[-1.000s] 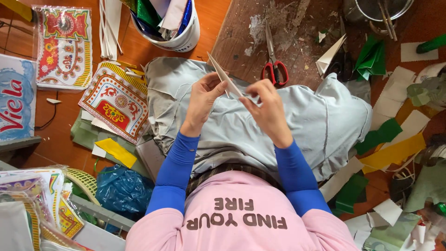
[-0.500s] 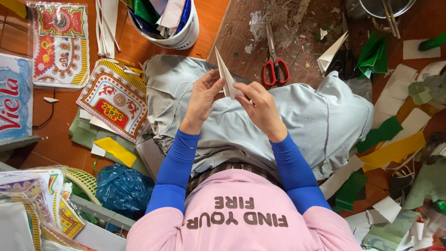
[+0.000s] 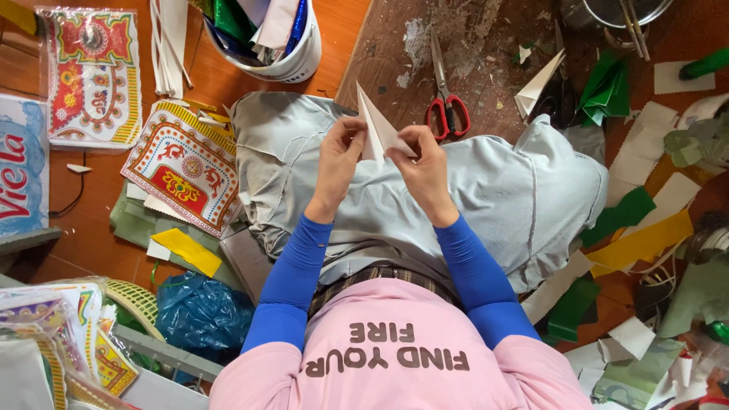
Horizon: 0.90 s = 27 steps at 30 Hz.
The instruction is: Folding and cutting colored paper to create decorative paper shapes.
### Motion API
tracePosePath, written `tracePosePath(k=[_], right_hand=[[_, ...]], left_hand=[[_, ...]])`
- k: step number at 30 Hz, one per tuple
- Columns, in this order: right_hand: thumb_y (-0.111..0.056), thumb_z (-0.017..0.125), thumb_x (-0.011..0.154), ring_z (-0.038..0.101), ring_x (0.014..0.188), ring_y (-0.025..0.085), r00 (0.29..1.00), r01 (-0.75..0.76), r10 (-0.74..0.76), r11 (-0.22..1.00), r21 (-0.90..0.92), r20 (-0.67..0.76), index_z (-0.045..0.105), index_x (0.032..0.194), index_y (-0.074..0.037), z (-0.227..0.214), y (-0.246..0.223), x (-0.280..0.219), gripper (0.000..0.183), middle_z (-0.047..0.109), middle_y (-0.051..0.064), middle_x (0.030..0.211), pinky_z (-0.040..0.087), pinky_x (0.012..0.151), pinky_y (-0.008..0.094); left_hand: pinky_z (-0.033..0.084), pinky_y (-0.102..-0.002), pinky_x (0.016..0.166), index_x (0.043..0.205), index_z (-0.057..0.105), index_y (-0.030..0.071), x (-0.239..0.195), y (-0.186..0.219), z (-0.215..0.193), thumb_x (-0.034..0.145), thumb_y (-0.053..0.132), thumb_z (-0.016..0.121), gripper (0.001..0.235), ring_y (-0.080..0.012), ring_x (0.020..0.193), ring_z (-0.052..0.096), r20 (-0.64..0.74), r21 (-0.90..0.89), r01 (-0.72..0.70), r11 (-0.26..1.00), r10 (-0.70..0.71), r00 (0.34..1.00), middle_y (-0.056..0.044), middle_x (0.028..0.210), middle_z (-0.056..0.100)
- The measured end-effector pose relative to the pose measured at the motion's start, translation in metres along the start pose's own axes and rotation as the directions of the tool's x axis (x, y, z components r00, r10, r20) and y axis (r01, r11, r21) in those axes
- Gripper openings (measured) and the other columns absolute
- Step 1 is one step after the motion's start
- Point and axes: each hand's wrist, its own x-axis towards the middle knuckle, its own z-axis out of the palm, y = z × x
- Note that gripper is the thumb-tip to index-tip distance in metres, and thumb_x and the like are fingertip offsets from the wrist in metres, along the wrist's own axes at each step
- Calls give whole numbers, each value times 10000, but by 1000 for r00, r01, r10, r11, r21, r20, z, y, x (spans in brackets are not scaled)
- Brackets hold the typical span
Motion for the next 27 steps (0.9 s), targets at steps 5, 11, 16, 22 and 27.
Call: tracePosePath(k=[5,11,16,22,27], right_hand=[[18,769,908,675,841,114,998,1,-14,980,-198,-65,602,1162,4,-1,3,1,304,687,76,913,555,722,251],[-79,686,994,727,730,102,983,-173,165,979,-105,-78,654,973,24,-6,16,7,110,720,34,814,571,622,245],[-121,622,1037,714,714,95,966,-256,257,965,61,-6,690,978,36,-10,37,10,181,697,19,807,547,600,241],[-126,582,1056,702,708,103,955,-280,293,938,203,-36,680,1042,25,-15,55,18,181,710,30,857,546,602,246],[-111,581,1045,707,751,105,951,-305,310,934,185,3,675,1054,31,-4,65,19,171,710,37,885,562,627,256]], left_hand=[[461,-220,621,1055,665,5,4,-4,8,1017,140,676,140,-43,742,576,-44,287,82,954,-73,996,1,892,682],[426,-196,607,1006,669,2,11,-32,-11,953,115,707,130,-24,706,542,2,194,78,978,-80,997,14,842,667],[480,-213,695,1006,652,8,15,-30,-22,923,70,676,106,-48,776,584,99,-25,178,984,-175,980,-10,911,675],[543,-269,743,1052,645,-2,25,-37,-39,903,67,621,166,-114,820,646,59,-250,218,944,-209,976,-50,960,674],[557,-261,821,1093,685,8,34,-38,-26,1006,225,579,257,-115,916,683,95,-207,301,931,-287,953,-59,1035,712]])
